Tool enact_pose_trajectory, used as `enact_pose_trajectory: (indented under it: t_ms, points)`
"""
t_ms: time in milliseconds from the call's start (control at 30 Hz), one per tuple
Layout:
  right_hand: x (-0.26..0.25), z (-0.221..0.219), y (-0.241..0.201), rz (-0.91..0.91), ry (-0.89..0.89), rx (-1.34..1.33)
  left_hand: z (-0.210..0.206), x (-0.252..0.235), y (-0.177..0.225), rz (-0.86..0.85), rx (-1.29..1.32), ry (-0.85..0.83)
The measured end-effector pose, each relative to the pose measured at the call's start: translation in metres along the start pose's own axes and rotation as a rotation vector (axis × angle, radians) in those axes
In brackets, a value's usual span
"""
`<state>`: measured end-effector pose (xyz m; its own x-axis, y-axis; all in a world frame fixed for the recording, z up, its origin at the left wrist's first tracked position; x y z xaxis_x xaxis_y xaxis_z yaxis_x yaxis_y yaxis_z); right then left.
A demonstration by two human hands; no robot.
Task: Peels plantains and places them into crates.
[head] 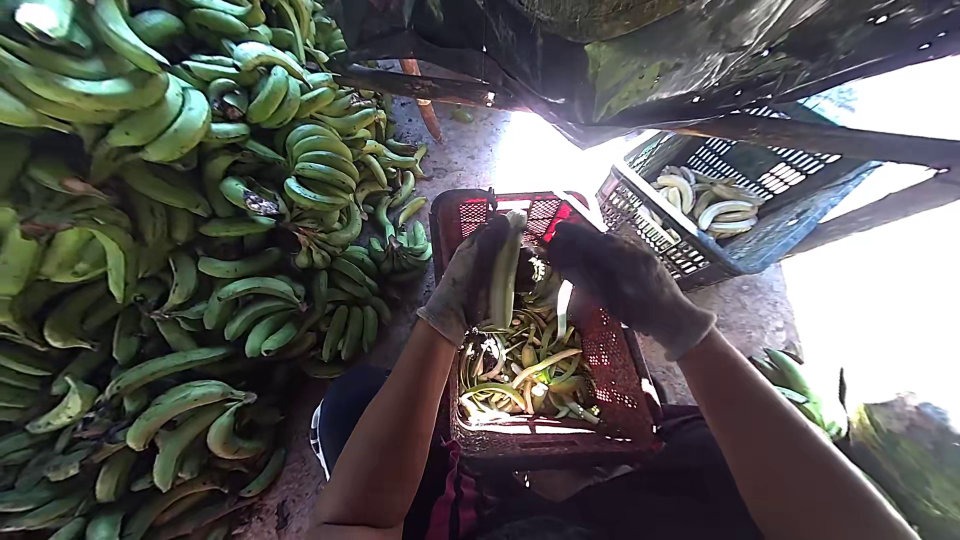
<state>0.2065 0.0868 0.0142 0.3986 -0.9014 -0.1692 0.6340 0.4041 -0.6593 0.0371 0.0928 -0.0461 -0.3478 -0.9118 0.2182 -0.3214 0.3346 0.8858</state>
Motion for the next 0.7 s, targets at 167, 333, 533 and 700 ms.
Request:
enact_pose_trajectory:
  t_ms: [167, 333, 533, 700]
  points:
    - [0.024, -0.017, -0.045, 0.457, 0.039, 0.297, 0.014, 0.003, 0.010, -0.069, 0.044, -0.015]
    - [0.029, -0.003, -0.060, 0.558, 0.148, 0.376, 0.016, -0.003, 0.016, -0.079, 0.189, -0.033]
    - [0.014, 0.007, -0.027, 0.061, 0.114, 0.165, -0.014, 0.016, 0.031, -0.209, -0.229, 0.081]
    - [0.005, 0.018, 0.047, -0.353, 0.087, -0.305, -0.030, 0.018, 0.021, -0.118, -0.278, -0.063]
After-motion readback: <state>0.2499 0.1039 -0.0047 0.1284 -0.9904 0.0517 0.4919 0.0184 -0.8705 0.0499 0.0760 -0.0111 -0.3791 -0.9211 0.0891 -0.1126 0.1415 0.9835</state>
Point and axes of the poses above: each hand's wrist, its own x-axis away from the middle knuckle, its own z-axis out of the back of the hand, y = z × x, the point moved 10 cm from there along -x, towards the middle knuckle, and after that the axes turned 7 degrees about -x, right-handed, at the moved point
